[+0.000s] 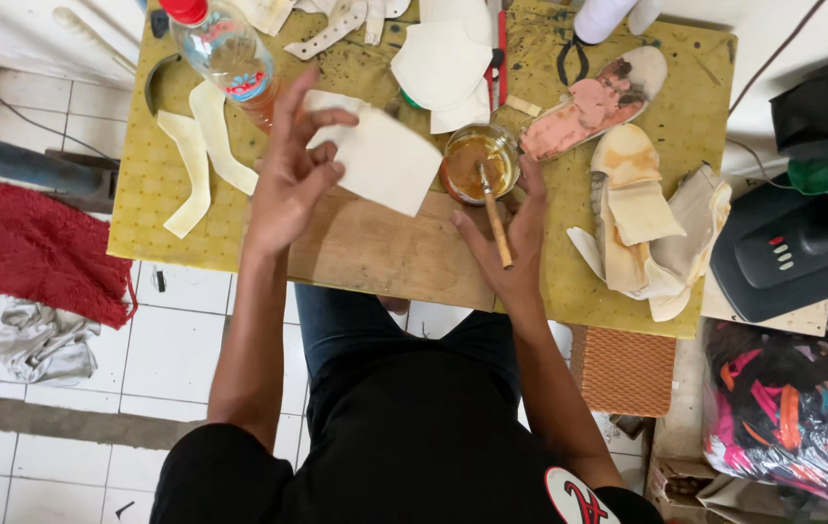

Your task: The person applies a brown adhesive to several curved and rectangular white pieces using a brush. They dip the brush into a container of glue and spread it evenly across the surfaces of the pieces on a wooden board.

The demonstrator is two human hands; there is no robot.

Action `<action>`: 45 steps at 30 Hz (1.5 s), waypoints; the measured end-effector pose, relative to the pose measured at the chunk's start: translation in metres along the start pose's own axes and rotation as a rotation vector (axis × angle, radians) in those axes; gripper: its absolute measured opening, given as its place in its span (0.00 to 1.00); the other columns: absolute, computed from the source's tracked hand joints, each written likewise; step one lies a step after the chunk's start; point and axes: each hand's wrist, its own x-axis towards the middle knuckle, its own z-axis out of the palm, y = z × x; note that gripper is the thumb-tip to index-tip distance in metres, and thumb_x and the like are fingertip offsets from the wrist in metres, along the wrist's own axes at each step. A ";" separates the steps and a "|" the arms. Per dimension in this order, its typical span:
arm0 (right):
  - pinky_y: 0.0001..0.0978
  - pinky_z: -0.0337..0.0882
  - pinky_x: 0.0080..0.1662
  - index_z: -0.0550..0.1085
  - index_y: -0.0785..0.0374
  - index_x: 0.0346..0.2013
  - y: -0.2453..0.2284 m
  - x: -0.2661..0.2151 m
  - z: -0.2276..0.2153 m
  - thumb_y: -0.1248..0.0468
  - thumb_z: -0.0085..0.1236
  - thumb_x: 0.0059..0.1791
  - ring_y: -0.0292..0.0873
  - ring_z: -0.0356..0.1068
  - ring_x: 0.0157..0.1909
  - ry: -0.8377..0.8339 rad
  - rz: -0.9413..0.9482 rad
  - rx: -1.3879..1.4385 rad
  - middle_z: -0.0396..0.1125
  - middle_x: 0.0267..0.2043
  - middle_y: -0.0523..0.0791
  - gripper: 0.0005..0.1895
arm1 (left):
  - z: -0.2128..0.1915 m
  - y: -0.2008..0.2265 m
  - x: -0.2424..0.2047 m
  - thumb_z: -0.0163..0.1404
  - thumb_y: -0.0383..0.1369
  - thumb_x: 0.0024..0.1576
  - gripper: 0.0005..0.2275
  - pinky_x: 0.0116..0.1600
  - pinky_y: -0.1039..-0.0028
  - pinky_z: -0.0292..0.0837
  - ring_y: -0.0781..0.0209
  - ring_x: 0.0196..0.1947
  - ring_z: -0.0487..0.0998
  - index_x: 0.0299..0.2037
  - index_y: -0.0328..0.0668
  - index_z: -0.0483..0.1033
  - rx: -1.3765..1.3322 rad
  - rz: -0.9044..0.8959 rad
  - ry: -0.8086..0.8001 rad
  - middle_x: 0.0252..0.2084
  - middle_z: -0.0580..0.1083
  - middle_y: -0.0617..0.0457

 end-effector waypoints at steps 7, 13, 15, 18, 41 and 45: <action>0.48 0.60 0.61 0.52 0.61 0.67 -0.002 -0.011 -0.006 0.62 0.59 0.50 0.53 0.51 0.66 0.017 0.113 0.200 0.48 0.66 0.52 0.36 | -0.001 0.000 -0.084 0.44 0.16 0.54 0.27 0.47 0.60 0.76 0.49 0.40 0.73 0.66 0.31 0.55 0.387 -0.330 0.370 0.52 0.67 0.32; 0.41 0.64 0.54 0.55 0.62 0.65 0.000 -0.011 -0.004 0.65 0.56 0.52 0.47 0.55 0.57 0.021 0.094 0.125 0.51 0.59 0.50 0.29 | 0.015 0.005 -0.106 0.47 0.14 0.53 0.24 0.47 0.61 0.78 0.45 0.42 0.76 0.62 0.29 0.62 0.450 -0.313 0.386 0.53 0.68 0.34; 0.42 0.64 0.51 0.58 0.63 0.62 -0.010 -0.010 -0.006 0.65 0.56 0.53 0.47 0.56 0.52 0.034 0.082 0.044 0.53 0.53 0.50 0.25 | 0.017 0.002 -0.112 0.48 0.14 0.53 0.23 0.46 0.64 0.78 0.48 0.41 0.77 0.61 0.29 0.65 0.455 -0.303 0.372 0.52 0.68 0.37; 0.44 0.65 0.50 0.68 0.67 0.55 -0.009 -0.009 -0.004 0.67 0.47 0.56 0.50 0.64 0.48 0.030 0.039 0.099 0.61 0.45 0.53 0.14 | 0.015 0.000 -0.114 0.48 0.14 0.52 0.22 0.45 0.66 0.79 0.50 0.39 0.77 0.59 0.33 0.68 0.430 -0.297 0.319 0.51 0.70 0.42; 0.40 0.68 0.52 0.67 0.65 0.57 -0.004 -0.017 -0.004 0.69 0.52 0.53 0.44 0.65 0.48 0.004 0.119 0.210 0.67 0.47 0.52 0.17 | 0.119 -0.008 -0.128 0.51 0.22 0.55 0.19 0.44 0.58 0.78 0.42 0.41 0.80 0.58 0.30 0.68 0.378 -0.084 0.027 0.58 0.68 0.29; 0.44 0.66 0.55 0.69 0.65 0.56 -0.012 -0.010 -0.007 0.68 0.45 0.56 0.46 0.66 0.51 -0.013 0.076 0.190 0.67 0.51 0.54 0.14 | 0.121 -0.002 -0.115 0.52 0.25 0.55 0.22 0.46 0.54 0.77 0.34 0.45 0.77 0.60 0.29 0.65 0.299 -0.171 -0.014 0.60 0.66 0.26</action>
